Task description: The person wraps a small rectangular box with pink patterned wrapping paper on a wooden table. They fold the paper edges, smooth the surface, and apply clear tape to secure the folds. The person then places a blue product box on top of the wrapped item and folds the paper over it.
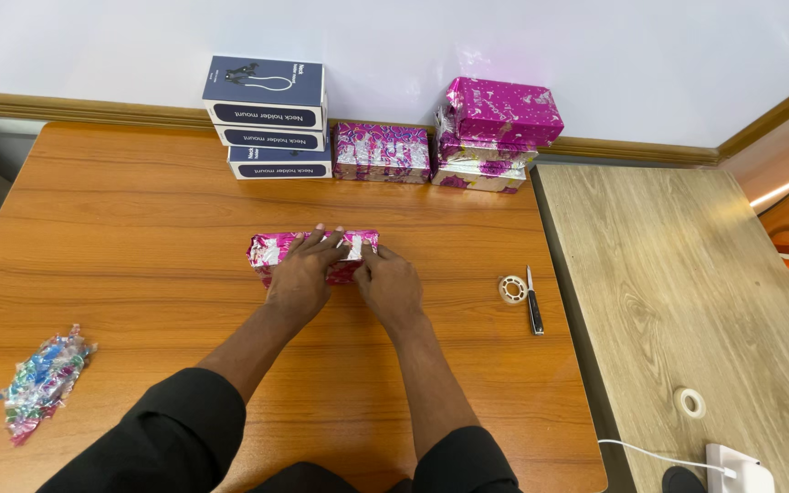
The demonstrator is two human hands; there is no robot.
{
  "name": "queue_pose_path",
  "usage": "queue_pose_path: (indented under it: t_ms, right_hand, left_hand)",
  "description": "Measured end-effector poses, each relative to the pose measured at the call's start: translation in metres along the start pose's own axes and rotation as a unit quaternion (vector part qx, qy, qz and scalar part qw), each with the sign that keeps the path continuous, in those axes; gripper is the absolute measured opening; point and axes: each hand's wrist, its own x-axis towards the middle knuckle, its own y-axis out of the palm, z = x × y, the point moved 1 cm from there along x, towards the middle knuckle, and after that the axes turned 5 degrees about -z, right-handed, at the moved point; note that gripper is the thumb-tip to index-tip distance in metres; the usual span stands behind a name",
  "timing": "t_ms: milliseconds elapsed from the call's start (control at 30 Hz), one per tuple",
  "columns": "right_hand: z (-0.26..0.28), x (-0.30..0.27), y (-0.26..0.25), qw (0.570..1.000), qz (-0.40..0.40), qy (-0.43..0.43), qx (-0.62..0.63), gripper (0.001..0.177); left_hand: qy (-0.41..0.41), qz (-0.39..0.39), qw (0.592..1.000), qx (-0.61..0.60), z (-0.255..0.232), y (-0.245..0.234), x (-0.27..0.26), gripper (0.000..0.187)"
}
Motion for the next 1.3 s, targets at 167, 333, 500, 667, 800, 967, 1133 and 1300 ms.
queue_pose_path:
  t_ms: [167, 333, 500, 667, 800, 967, 1133, 1300]
  right_hand:
    - [0.018, -0.016, -0.019, 0.976, -0.174, -0.133, 0.005, 0.042]
    - [0.028, -0.024, -0.015, 0.952, -0.251, -0.172, -0.036, 0.028]
    - [0.023, -0.015, -0.007, 0.954, -0.246, -0.170, -0.025, 0.022]
    - [0.017, -0.013, -0.005, 0.948, -0.260, -0.182, -0.022, 0.019]
    - [0.020, -0.013, -0.002, 0.948, -0.266, -0.168, -0.046, 0.012]
    - [0.023, -0.010, 0.000, 0.947, -0.263, -0.172, -0.070, 0.012]
    - [0.026, -0.012, 0.004, 0.947, -0.261, -0.160, -0.102, 0.012]
    - [0.035, -0.010, 0.006, 0.948, -0.257, -0.130, -0.135, 0.015]
  left_hand:
    - [-0.018, 0.020, 0.999, -0.024, -0.008, -0.011, 0.001, 0.062]
    - [-0.014, 0.011, 1.000, -0.020, -0.011, -0.013, 0.000, 0.060]
    - [-0.016, 0.010, 0.999, -0.035, -0.008, -0.011, 0.000, 0.061]
    - [-0.016, 0.009, 0.999, -0.031, -0.007, -0.009, 0.000, 0.058]
    - [-0.017, 0.012, 0.999, -0.028, -0.007, -0.008, 0.001, 0.060]
    - [-0.012, 0.005, 1.000, -0.014, -0.008, -0.009, 0.001, 0.061]
    - [-0.022, 0.018, 0.999, -0.024, -0.010, -0.012, 0.000, 0.064]
    - [-0.018, 0.007, 0.999, -0.030, -0.010, -0.014, 0.000, 0.065]
